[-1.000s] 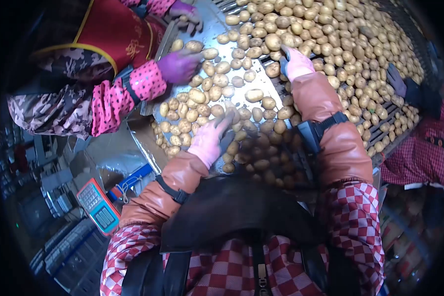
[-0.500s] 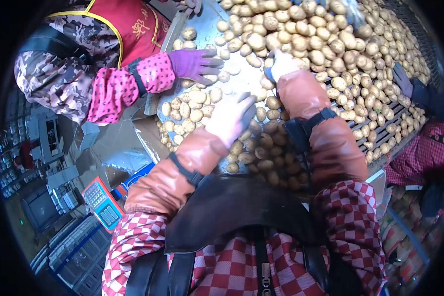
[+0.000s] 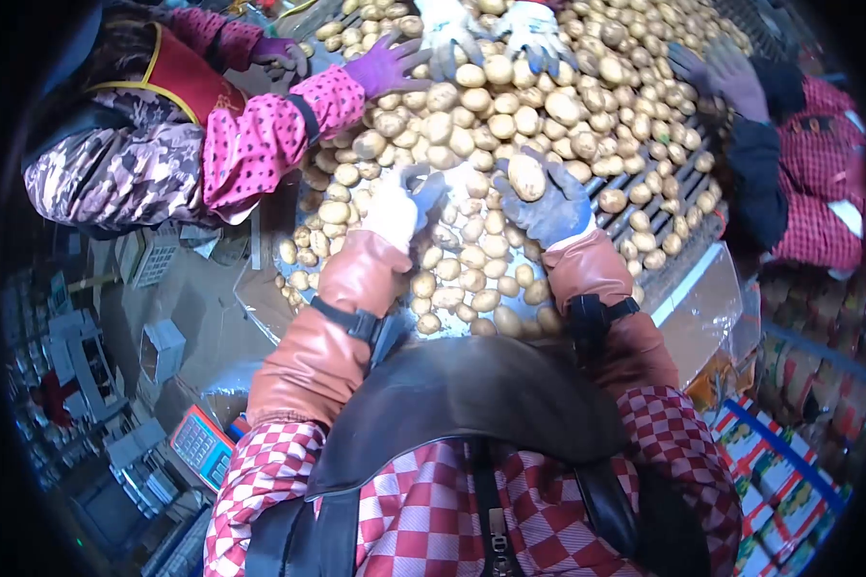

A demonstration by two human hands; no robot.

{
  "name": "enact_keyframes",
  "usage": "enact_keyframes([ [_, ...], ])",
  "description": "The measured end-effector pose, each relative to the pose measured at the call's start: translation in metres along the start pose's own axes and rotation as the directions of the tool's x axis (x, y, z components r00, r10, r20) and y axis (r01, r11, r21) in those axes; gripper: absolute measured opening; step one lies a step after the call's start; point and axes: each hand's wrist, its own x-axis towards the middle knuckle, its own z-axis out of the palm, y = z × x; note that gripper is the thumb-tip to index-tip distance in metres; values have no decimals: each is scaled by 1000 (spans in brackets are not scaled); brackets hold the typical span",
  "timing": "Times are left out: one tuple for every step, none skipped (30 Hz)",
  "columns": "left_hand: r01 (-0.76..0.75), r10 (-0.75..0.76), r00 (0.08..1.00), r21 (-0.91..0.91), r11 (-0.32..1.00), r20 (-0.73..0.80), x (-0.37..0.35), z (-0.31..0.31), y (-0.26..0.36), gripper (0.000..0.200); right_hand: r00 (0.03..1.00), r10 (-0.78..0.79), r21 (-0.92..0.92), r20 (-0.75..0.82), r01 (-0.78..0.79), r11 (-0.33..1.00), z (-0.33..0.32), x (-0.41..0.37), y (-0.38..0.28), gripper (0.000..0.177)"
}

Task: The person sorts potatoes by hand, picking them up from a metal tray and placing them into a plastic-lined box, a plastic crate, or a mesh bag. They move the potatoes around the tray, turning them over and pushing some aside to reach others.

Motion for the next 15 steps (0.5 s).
enact_keyframes([
  [72, -72, 997, 4, 997, 20, -11, 0, -5, 49, 996, 85, 230, 15, -86, 969, -4, -7, 5, 53],
  [69, -69, 997, 12, 998, 27, -16, 2, -14, 49, 970, 114, 229, -214, -64, 971, -7, -12, 12, 55],
  [-7, 6, 1000, 23, 1000, 15, -20, 3, -26, 48, 975, 130, -79, -179, -146, 986, -20, -22, 21, 57],
  [-83, 82, 997, 33, 996, 6, -23, 4, -38, 46, 976, 152, -383, -155, -201, 901, -32, -35, 31, 59],
  [4, 8, 995, -122, 993, 97, -43, 7, -29, 44, 992, 123, -748, -12, -90, 657, -7, -57, 37, 60],
  [-51, 49, 997, 41, 998, 61, -63, 16, -5, 41, 980, 153, -954, 126, 77, 289, 21, -76, 45, 61],
  [30, -46, 982, 87, 996, 181, -84, 21, 20, 41, 992, 109, -769, 57, -26, 639, -1, -79, 67, 35],
  [115, -153, 943, 143, 983, 294, -94, 25, 33, 42, 974, 193, -493, 117, -112, 863, 8, -76, 75, 38],
  [-199, 92, 924, 260, 945, 371, -88, 33, 8, 44, 979, 199, -456, 46, -157, 876, 4, -83, 77, 41],
  [-227, 73, 905, 332, 916, 418, -96, 35, 3, 46, 977, 209, -412, -27, -202, 889, 3, -91, 78, 44],
  [-280, 103, 878, 329, 902, 467, -90, 37, -10, 46, 967, 254, -456, 0, -226, 861, 10, -99, 66, 46],
  [-335, 137, 848, 319, 886, 511, -84, 39, -16, 45, 953, 302, -505, 26, -248, 827, 16, -108, 47, 47],
  [-246, 69, 876, 319, 915, 478, -80, 34, -21, 45, 974, 180, -386, -141, -221, 895, -16, -124, 57, 52],
  [-151, -5, 896, 317, 936, 443, -81, 30, -20, 44, 957, 242, -391, -159, -286, 875, 8, -143, 31, 55],
  [-7, -152, 953, 523, 852, 261, -91, 28, 12, 41, 959, 106, -271, -263, -179, 946, -5, -163, 26, 55],
])
